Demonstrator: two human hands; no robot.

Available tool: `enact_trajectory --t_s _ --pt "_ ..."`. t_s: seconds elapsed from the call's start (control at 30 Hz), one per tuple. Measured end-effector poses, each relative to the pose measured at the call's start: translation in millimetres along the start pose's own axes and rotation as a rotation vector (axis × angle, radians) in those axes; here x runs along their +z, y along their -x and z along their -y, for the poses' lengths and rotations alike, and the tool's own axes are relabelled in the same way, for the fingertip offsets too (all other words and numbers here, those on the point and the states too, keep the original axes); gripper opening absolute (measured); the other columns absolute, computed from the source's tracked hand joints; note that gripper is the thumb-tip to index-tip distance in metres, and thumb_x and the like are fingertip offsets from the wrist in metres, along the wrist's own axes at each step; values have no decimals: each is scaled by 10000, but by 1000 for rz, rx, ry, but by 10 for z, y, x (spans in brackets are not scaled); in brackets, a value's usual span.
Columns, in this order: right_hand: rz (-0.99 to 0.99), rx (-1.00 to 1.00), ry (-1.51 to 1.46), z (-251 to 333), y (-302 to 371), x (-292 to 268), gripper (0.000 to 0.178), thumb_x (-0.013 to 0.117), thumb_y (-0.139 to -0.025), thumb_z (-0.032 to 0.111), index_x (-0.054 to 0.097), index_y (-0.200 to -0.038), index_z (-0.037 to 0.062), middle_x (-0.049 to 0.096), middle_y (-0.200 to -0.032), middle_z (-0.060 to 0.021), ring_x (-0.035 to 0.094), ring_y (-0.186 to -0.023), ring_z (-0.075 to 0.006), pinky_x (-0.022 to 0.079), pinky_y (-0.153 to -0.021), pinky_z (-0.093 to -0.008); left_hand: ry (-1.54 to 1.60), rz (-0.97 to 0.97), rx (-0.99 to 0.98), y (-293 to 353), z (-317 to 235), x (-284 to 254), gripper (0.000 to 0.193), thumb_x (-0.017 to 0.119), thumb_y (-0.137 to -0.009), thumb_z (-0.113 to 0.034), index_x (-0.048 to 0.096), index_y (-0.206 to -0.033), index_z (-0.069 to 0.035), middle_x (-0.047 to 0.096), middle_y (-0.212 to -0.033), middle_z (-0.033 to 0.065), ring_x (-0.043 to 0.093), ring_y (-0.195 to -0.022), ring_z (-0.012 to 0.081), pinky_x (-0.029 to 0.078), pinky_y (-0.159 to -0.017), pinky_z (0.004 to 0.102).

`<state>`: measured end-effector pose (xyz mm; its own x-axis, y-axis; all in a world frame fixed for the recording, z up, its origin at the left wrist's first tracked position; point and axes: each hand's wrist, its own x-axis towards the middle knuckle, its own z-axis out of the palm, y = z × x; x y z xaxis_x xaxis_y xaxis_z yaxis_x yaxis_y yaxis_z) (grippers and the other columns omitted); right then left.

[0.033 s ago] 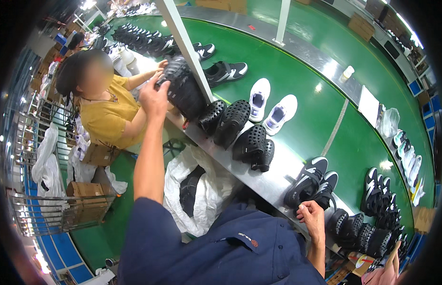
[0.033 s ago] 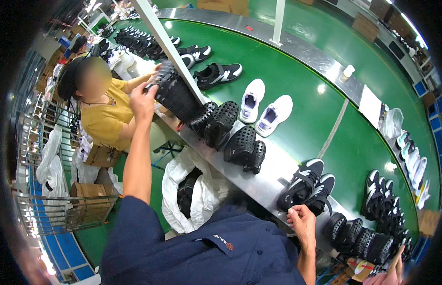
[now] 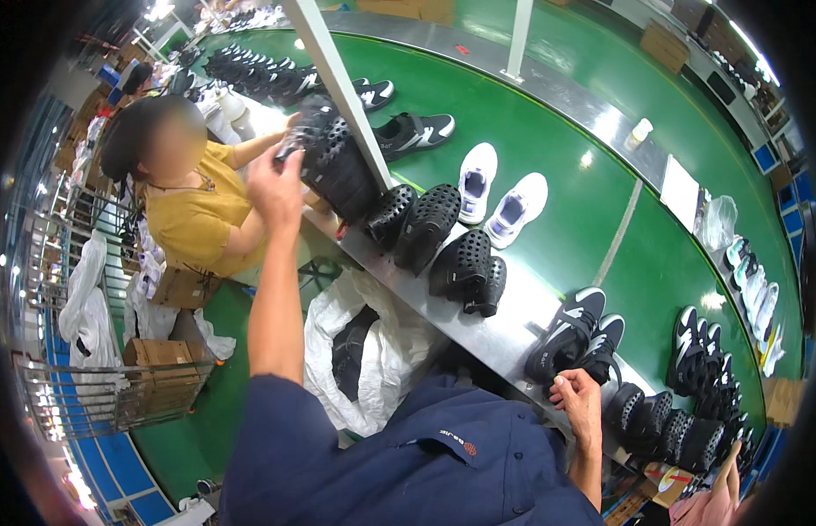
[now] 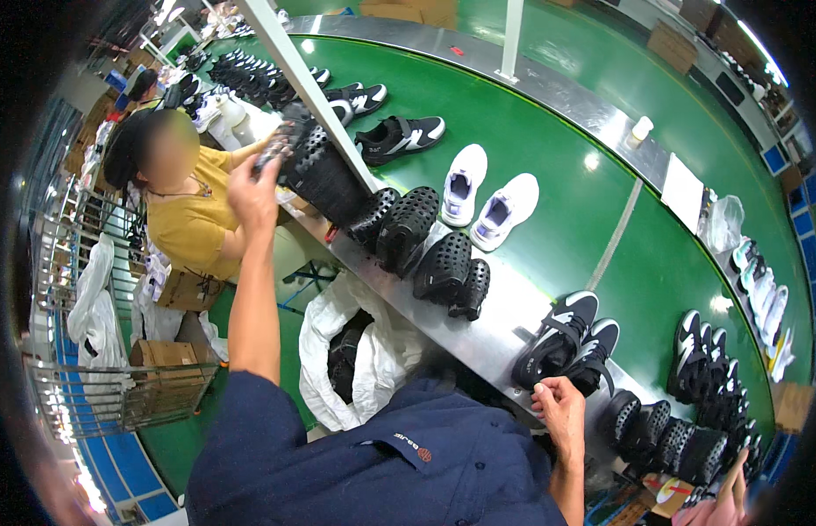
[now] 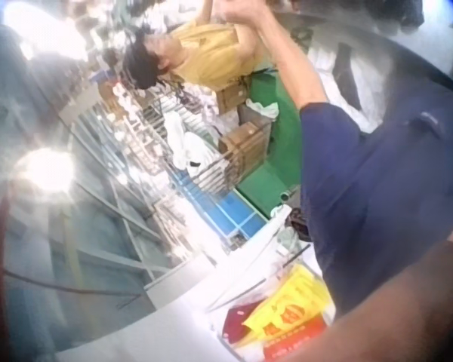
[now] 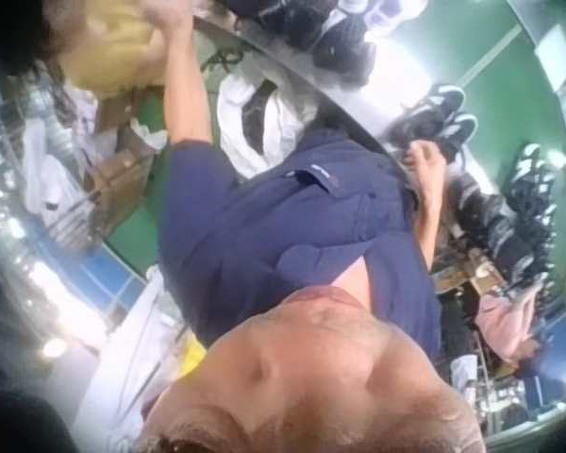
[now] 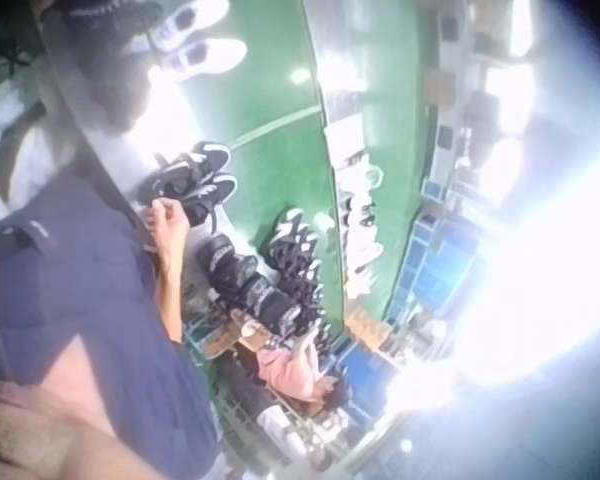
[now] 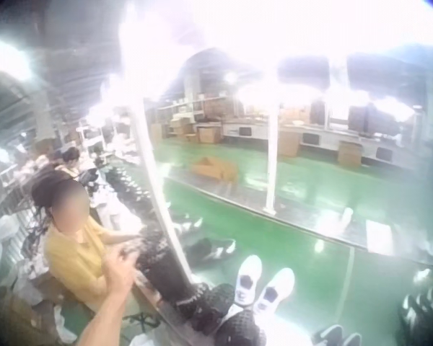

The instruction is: The person inserts plastic shoe inserts into sneakers and fastens the shoe straps by hand on an assembly line.

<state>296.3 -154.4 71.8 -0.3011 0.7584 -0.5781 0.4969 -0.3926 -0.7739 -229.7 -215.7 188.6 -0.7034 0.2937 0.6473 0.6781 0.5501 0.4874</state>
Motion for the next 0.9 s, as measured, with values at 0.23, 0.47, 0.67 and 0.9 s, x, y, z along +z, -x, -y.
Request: enact_trajectory --t_s 0.23,0.47,0.67,0.9 --pt "106 -90 -311 597 -54 370 513 650 -979 221 468 -1373 -53 671 -1108 -165 671 -972 -213 549 -767 -303 292 -69 308 1260 -754 -414 375 832 -793 -108 665 -1097 34 657 -1022 135 624 -951 298 512 -839 401" --pt "222 -12 -884 616 -56 495 351 692 -925 272 564 -1191 82 630 -999 -18 629 -872 -136 540 -719 -287 941 718 671 2555 -1587 -48 364 792 -762 -157 643 -1058 -7 609 -1069 144 610 -919 282 503 -772 364" --pt "411 214 -456 332 239 54 546 677 -887 440 522 -1216 33 647 -859 -97 671 -707 -210 517 -528 -323 1043 1333 -123 2971 -1955 517 325 736 -807 -69 660 -1114 6 640 -1166 130 595 -1104 222 469 -958 341" --pt "-136 -215 696 162 624 -15 712 671 -852 608 585 -1042 -73 688 -859 -292 697 -835 -441 541 -757 -509 1017 1567 -674 3488 -1849 678 149 625 -838 52 675 -965 -8 656 -878 23 572 -737 80 461 -649 217"
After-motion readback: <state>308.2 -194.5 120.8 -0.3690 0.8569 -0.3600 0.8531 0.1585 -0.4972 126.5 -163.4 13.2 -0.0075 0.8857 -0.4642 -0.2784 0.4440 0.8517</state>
